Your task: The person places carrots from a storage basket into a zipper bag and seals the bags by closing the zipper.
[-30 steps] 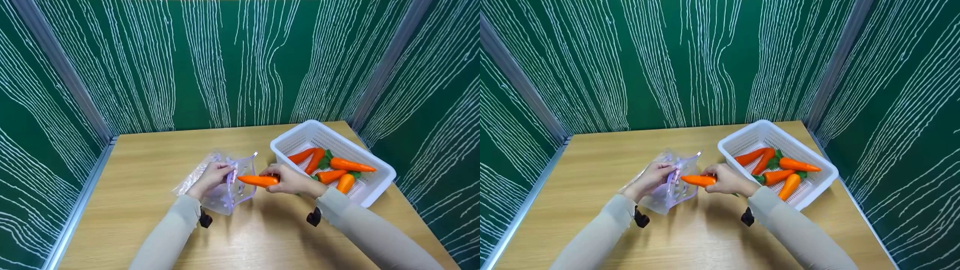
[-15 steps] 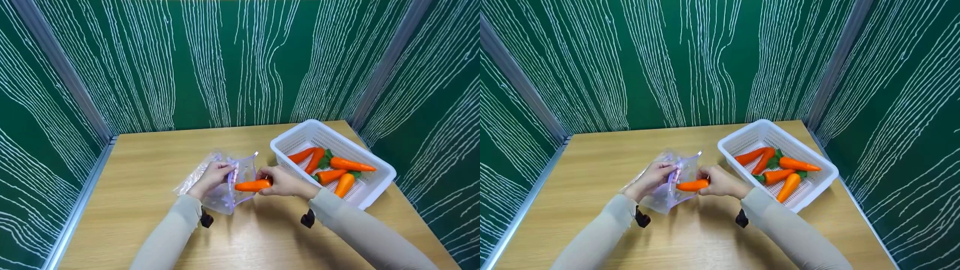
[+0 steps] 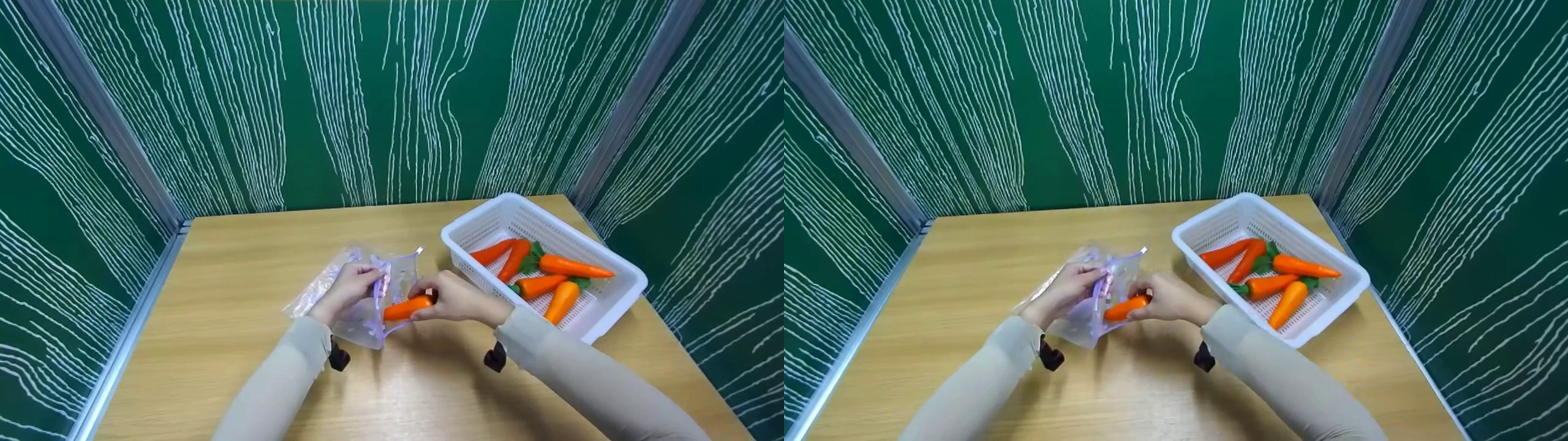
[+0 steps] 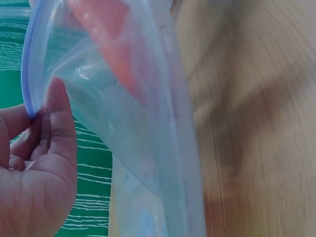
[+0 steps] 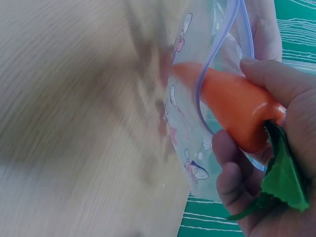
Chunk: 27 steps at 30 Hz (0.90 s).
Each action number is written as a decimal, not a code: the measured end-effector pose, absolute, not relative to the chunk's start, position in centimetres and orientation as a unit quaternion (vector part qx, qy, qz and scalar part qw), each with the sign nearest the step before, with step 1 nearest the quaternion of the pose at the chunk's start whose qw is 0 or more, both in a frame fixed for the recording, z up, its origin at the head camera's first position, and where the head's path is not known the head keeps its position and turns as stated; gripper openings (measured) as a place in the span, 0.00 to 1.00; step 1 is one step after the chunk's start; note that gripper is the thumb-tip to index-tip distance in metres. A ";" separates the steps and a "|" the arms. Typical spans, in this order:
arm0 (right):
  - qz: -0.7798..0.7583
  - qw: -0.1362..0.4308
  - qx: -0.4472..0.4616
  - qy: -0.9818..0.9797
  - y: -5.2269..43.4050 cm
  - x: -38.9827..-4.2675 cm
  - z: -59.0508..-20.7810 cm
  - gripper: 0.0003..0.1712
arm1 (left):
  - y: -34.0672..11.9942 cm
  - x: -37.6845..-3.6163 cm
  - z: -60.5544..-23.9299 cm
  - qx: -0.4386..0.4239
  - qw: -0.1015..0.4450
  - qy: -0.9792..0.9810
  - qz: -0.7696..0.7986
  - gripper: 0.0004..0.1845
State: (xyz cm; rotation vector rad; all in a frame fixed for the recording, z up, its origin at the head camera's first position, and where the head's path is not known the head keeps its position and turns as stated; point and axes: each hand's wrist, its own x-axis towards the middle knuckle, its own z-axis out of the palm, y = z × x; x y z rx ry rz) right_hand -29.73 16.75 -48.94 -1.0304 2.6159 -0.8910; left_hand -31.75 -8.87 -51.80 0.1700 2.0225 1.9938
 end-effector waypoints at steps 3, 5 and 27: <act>-0.303 0.089 -0.356 0.880 16.4 -29.7 -49.0 0.19 | -8.9 -31.8 -51.9 0.059 0.148 0.709 0.687 0.17; -0.306 0.087 -0.362 0.876 16.2 -29.7 -49.0 0.20 | -8.9 -31.8 -51.8 0.057 0.149 0.711 0.684 0.17; -0.362 0.096 -0.350 0.858 15.3 -29.5 -49.4 0.20 | -8.6 -31.7 -52.0 0.050 0.140 0.703 0.696 0.14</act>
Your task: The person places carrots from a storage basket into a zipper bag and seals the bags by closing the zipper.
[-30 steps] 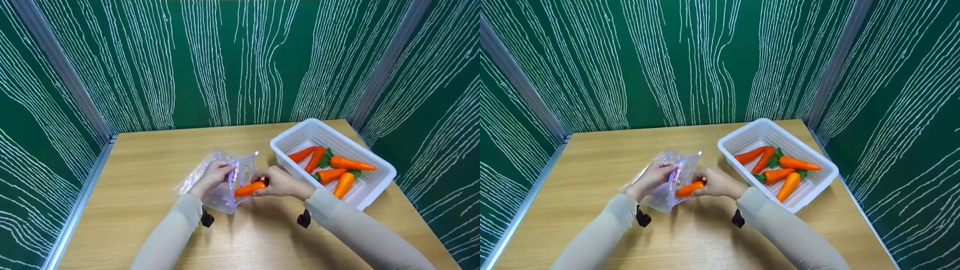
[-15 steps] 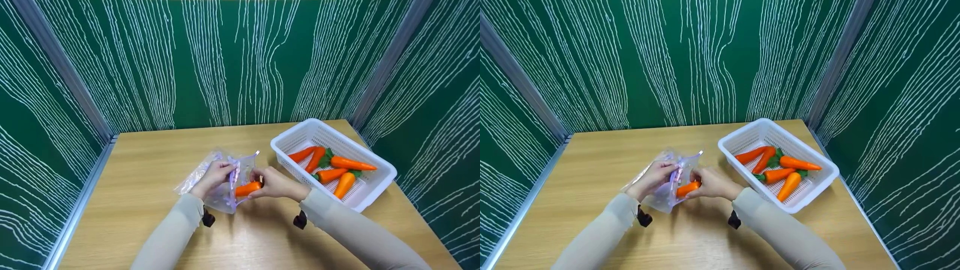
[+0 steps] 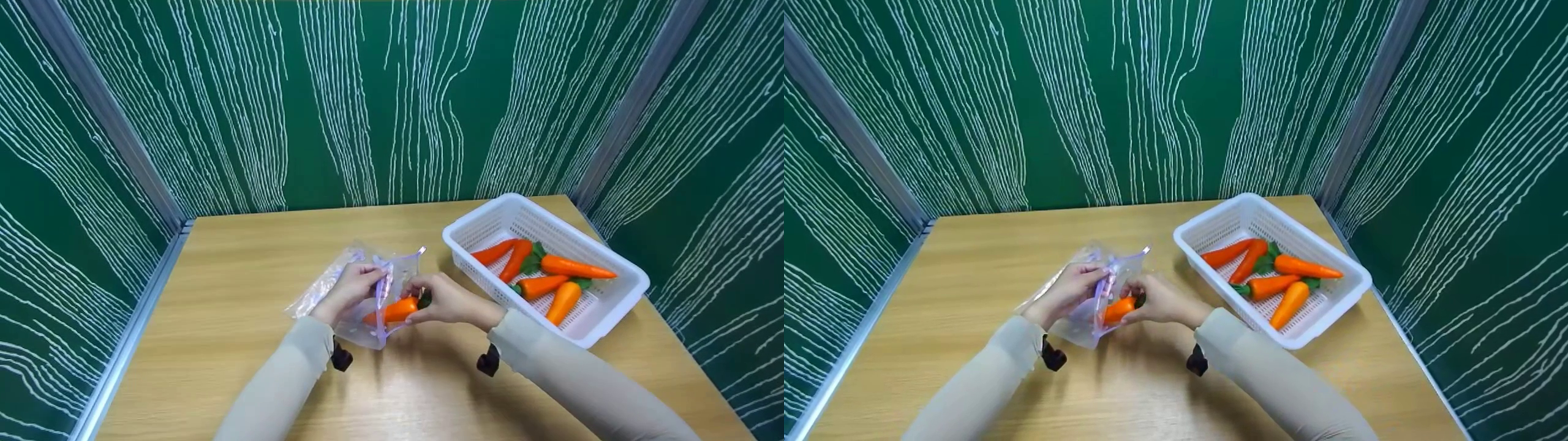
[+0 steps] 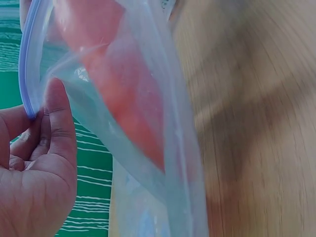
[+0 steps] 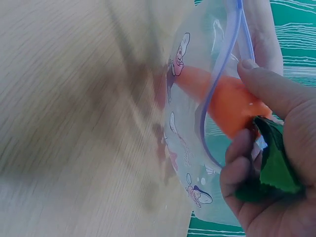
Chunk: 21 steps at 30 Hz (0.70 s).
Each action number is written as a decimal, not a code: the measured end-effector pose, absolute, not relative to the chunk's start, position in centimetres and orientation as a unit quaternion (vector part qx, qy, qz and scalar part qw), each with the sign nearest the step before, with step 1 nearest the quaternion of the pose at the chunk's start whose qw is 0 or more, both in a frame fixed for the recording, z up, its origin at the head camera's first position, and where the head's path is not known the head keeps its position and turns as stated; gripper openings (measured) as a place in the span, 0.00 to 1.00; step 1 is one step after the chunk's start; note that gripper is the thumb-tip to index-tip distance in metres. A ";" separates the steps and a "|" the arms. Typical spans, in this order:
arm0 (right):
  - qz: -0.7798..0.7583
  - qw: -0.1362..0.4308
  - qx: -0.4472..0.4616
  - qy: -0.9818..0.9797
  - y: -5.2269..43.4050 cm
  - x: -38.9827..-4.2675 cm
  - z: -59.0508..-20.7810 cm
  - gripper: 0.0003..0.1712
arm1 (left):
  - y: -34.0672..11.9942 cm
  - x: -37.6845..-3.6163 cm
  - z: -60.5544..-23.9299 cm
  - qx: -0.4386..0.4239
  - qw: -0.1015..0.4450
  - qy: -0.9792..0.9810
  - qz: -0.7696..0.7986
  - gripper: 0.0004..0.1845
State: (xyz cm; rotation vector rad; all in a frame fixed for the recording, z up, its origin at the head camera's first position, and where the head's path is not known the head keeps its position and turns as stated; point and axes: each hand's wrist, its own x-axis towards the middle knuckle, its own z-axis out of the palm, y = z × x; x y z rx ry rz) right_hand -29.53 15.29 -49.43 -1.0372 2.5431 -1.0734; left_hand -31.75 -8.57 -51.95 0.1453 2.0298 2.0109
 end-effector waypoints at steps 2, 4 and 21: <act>-0.365 0.103 -0.344 0.859 15.3 -29.5 -49.4 0.20 | -8.6 -31.7 -52.0 0.050 0.141 0.700 0.698 0.15; -0.368 0.106 -0.339 0.859 15.2 -29.5 -49.4 0.19 | -8.5 -31.7 -52.0 0.051 0.143 0.697 0.701 0.15; -0.398 0.100 -0.322 0.853 13.6 -29.2 -50.2 0.05 | -7.9 -31.4 -51.7 0.051 0.140 0.670 0.728 0.14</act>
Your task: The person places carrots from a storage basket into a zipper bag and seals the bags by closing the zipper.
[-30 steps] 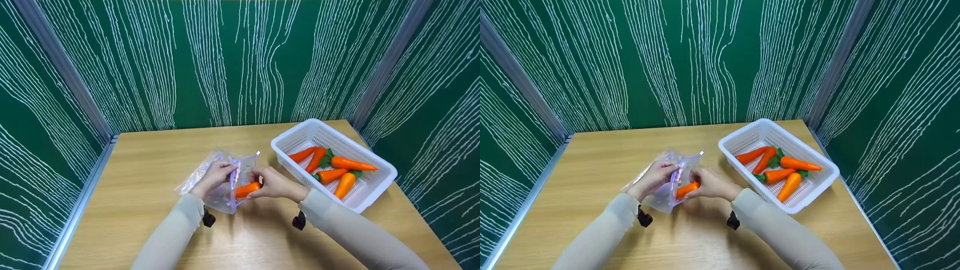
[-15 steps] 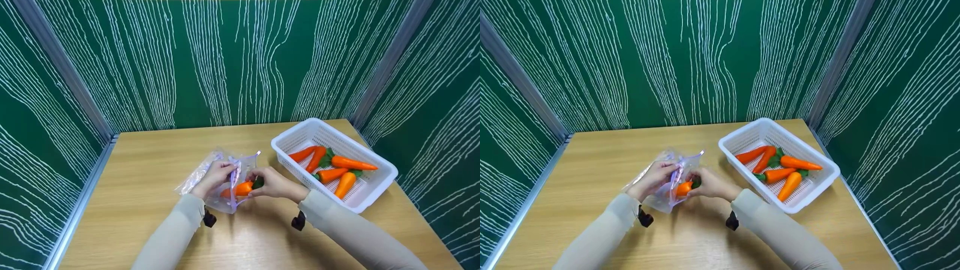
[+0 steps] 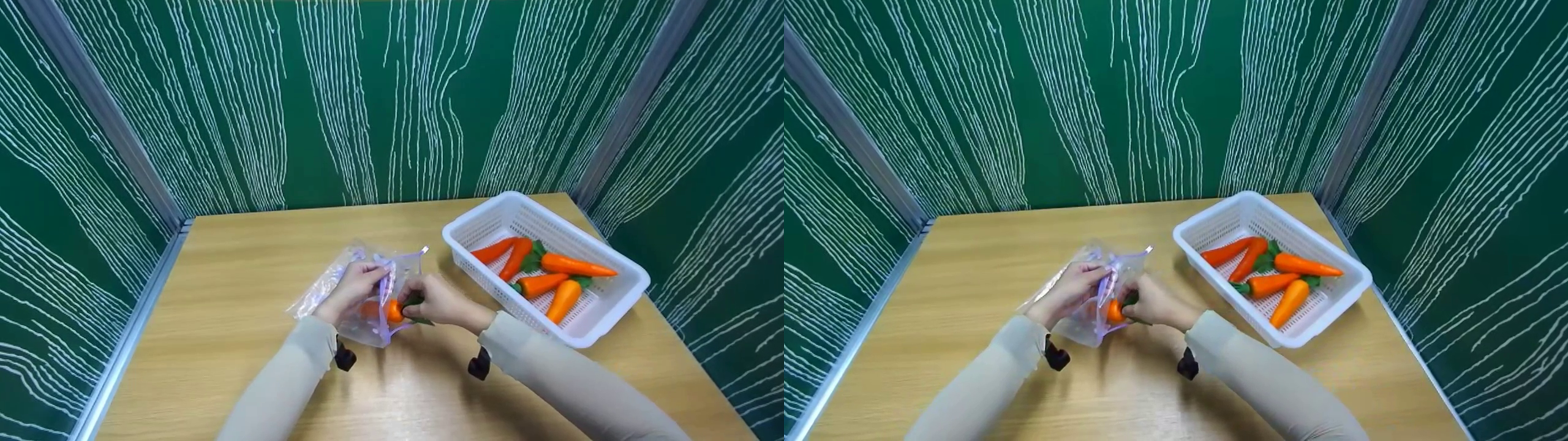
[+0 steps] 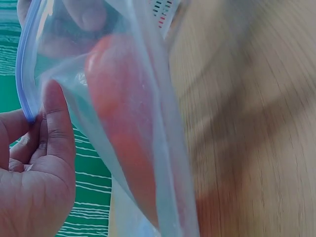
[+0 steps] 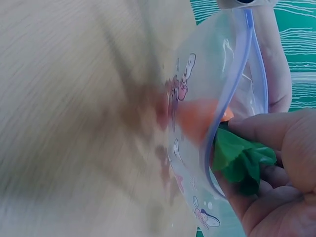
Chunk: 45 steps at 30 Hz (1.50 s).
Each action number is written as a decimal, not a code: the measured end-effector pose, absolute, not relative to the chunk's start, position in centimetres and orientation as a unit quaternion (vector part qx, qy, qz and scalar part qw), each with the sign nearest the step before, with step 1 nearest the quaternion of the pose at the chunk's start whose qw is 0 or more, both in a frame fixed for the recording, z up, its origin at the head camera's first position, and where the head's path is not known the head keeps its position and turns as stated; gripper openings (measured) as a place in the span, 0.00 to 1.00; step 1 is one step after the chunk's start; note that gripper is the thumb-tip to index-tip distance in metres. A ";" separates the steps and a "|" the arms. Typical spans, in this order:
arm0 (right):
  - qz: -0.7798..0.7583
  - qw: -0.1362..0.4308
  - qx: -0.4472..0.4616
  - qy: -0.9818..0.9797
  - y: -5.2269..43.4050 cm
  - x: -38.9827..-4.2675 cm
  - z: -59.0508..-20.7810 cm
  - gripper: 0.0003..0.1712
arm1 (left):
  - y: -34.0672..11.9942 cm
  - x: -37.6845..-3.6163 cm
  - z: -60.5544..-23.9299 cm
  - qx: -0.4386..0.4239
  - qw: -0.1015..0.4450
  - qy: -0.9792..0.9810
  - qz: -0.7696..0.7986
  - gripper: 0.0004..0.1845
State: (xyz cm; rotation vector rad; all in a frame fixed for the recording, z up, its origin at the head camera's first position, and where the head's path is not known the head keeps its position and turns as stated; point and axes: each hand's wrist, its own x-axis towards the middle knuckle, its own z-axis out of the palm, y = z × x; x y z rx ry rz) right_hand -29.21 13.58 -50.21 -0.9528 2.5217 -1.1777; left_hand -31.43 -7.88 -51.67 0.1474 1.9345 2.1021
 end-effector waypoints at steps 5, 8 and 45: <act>-0.423 0.110 -0.320 0.840 13.1 -29.2 -50.9 0.05 | -7.8 -31.4 -51.4 0.051 0.145 0.669 0.728 0.14; -0.427 0.108 -0.324 0.837 12.8 -29.2 -51.3 0.05 | -7.8 -31.5 -51.5 0.051 0.143 0.669 0.727 0.14; -0.386 0.101 -0.266 0.877 17.6 -30.8 -45.2 0.13 | -8.1 -31.3 -51.6 0.050 0.148 0.702 0.695 0.16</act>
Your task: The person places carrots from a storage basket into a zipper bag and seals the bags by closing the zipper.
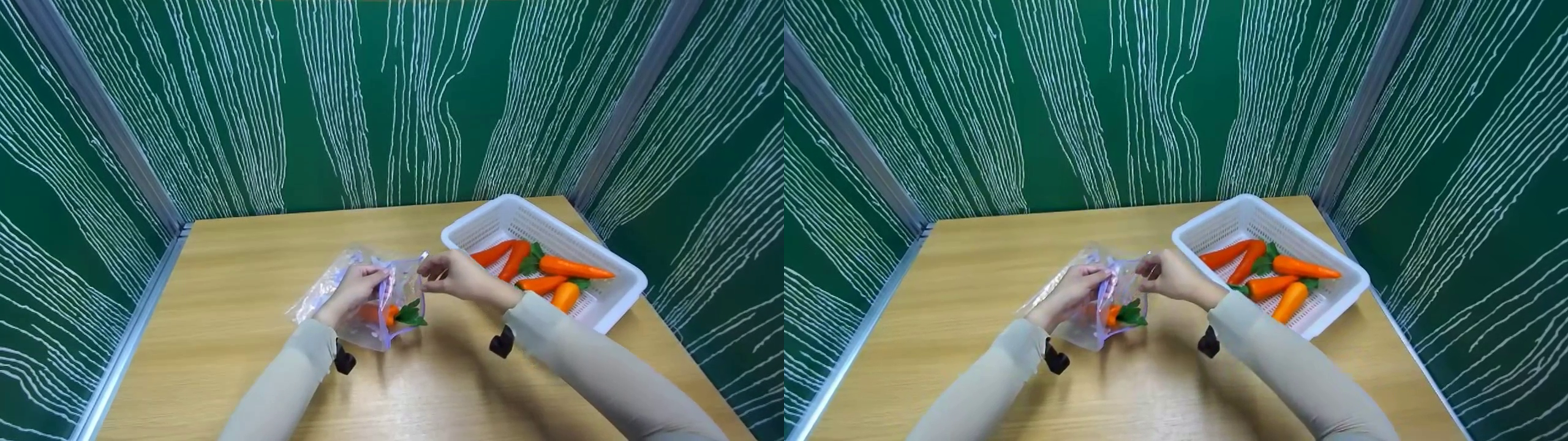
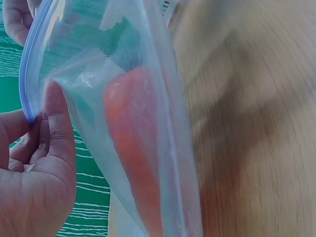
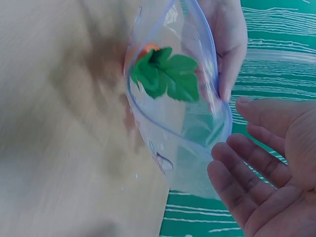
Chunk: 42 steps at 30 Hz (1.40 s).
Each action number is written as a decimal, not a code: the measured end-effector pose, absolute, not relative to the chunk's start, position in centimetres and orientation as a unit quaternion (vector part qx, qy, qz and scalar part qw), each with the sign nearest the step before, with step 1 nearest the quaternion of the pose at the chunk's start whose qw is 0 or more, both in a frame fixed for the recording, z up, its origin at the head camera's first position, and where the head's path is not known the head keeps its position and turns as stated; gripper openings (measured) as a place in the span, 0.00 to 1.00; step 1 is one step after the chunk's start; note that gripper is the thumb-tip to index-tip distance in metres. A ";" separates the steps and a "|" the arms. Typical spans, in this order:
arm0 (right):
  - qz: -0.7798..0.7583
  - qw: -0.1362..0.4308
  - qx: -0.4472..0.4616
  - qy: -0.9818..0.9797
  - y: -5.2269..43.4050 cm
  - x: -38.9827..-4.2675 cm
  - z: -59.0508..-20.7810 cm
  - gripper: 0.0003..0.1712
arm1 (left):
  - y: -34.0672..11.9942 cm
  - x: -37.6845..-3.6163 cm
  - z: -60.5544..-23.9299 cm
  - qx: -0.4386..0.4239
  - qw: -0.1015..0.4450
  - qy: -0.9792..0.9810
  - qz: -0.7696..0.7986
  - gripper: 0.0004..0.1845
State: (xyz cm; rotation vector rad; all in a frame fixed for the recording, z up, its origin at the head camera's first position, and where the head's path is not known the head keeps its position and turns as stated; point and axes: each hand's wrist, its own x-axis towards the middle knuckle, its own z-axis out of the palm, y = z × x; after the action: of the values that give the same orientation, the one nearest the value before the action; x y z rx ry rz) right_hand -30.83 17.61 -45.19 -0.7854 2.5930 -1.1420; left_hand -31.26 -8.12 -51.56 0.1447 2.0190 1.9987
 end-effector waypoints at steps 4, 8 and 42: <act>-0.383 0.103 -0.247 0.884 18.5 -31.0 -44.5 0.14 | -8.2 -31.3 -51.5 0.051 0.150 0.703 0.694 0.17; -0.366 0.084 -0.263 0.889 19.5 -31.3 -44.2 0.15 | -8.2 -31.4 -51.5 0.049 0.149 0.694 0.703 0.17; -0.352 0.109 -0.203 0.907 27.3 -33.9 -43.6 0.29 | -8.3 -31.3 -51.3 0.040 0.138 0.702 0.697 0.13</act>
State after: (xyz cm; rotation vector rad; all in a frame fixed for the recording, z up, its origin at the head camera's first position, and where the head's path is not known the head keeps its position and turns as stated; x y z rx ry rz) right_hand -33.88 27.31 -43.63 -0.5964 2.6683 -1.0340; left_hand -31.29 -8.26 -51.33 0.1163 2.0314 2.0160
